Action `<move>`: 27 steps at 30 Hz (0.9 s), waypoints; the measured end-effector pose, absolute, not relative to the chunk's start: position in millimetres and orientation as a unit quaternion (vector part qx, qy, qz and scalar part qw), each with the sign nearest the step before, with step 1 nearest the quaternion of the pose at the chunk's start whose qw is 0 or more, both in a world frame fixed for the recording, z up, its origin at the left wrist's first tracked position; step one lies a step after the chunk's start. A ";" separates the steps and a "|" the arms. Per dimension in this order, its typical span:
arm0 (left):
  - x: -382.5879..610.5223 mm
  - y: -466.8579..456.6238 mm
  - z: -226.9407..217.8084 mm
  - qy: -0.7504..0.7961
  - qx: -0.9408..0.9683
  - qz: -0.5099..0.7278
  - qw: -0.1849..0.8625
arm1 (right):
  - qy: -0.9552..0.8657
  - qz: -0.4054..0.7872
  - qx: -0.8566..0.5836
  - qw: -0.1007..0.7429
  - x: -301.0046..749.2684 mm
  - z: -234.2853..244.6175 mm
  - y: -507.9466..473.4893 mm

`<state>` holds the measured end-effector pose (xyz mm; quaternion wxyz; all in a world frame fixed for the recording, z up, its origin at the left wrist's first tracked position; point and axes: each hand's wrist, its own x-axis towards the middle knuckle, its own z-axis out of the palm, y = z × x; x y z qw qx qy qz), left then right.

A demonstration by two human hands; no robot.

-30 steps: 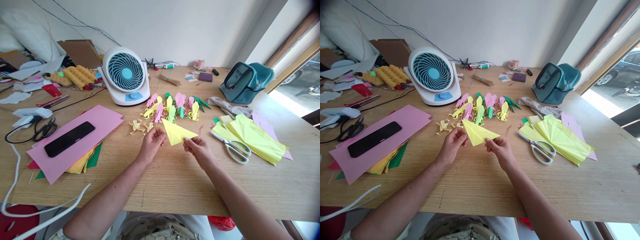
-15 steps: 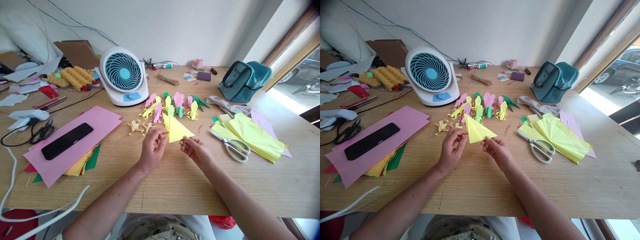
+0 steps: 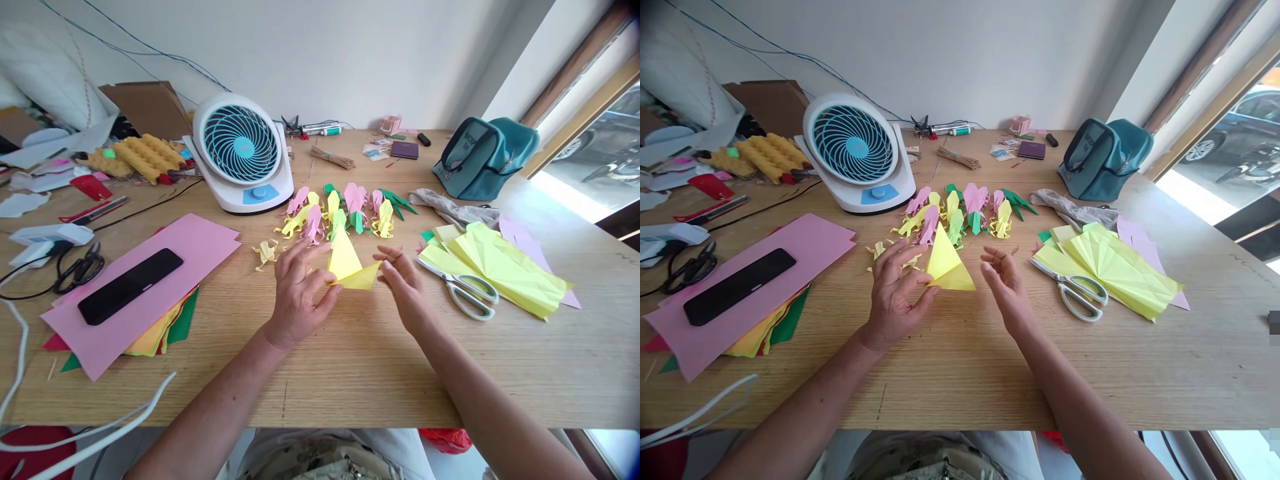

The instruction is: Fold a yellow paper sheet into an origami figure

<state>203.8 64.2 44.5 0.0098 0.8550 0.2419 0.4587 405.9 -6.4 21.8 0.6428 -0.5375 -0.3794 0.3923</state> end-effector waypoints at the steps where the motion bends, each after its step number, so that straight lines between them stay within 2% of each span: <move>1: 203.7 63.6 45.8 0.236 0.861 0.451 0.014 | -0.419 0.347 -0.534 0.646 408.7 25.3 -8.2; 4: 205.0 62.0 45.7 0.213 0.878 0.426 0.052 | -0.507 0.303 -0.502 0.632 411.1 33.7 -13.3; 10: 208.3 61.8 39.4 0.196 0.889 0.389 0.144 | -0.481 0.468 -0.478 0.567 396.6 33.9 -12.0; 13: 208.3 62.5 39.8 0.217 0.872 0.377 0.224 | -0.391 0.522 -0.472 0.593 392.2 31.1 -8.0; 19: 207.5 68.6 38.7 0.281 0.790 0.295 0.458 | -0.264 0.564 -0.460 0.633 394.3 27.2 -4.1; 27: 205.7 76.9 39.0 0.269 0.754 0.241 0.548 | -0.258 0.560 -0.490 0.617 392.8 18.2 -0.7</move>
